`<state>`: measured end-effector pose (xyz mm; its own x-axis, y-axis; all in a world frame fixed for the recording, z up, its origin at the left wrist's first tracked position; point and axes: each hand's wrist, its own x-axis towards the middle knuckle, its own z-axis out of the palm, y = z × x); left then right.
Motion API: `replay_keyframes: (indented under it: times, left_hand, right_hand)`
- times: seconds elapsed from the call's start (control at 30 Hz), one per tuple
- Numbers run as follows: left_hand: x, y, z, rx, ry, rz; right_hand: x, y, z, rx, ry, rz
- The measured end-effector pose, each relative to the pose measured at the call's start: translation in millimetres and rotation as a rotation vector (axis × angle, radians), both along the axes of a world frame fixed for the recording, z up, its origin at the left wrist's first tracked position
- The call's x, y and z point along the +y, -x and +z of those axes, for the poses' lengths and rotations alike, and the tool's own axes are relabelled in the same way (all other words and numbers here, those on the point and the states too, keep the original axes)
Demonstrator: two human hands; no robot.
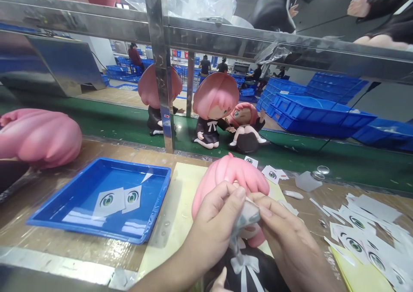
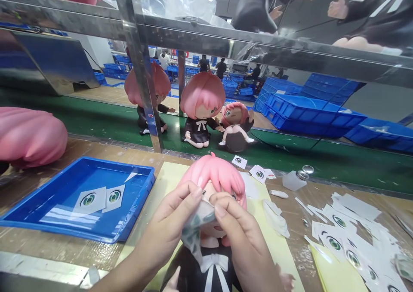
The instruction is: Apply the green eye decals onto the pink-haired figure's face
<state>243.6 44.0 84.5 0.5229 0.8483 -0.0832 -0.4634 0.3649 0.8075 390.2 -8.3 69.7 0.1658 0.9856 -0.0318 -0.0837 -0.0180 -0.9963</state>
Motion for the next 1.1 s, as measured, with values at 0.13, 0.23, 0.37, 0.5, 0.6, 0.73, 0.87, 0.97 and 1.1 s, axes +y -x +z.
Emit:
replay_keyframes:
  times: [0.13,0.23,0.37,0.5,0.6,0.73,0.87,0.97,1.1]
  left_hand:
    - [0.0,-0.5,-1.0,0.010,-0.036,0.008]
    - [-0.3,2.0,-1.6,0.041,-0.105,0.056]
    - [0.1,6.3,-1.8,0.122,-0.186,0.072]
    - [0.6,9.6,-0.3,0.191,-0.258,0.100]
    - [-2.5,13.1,3.8,0.177,-0.218,0.073]
    - [-8.7,20.5,9.3,0.095,-0.193,0.030]
    - [-9.2,25.9,10.2,0.140,-0.131,-0.006]
    - [-6.4,26.9,11.6,0.136,-0.146,-0.053]
    - [-5.2,28.3,13.3,0.264,-0.271,-0.058]
  right_hand:
    - [1.0,12.8,5.6,0.169,0.073,0.015]
    - [0.4,22.8,14.3,0.249,0.117,0.014]
    - [-0.3,28.1,19.6,0.324,0.180,0.098]
    - [1.5,22.6,14.9,0.352,0.176,0.071]
    - [1.9,14.7,11.2,0.237,0.033,0.004]
    - [-0.9,6.6,10.1,0.036,-0.209,-0.177]
    - [-2.0,1.0,5.6,-0.076,-0.204,-0.203]
    - [0.3,0.4,3.8,-0.219,-0.179,-0.071]
    - [0.5,10.7,10.1,0.071,0.040,0.246]
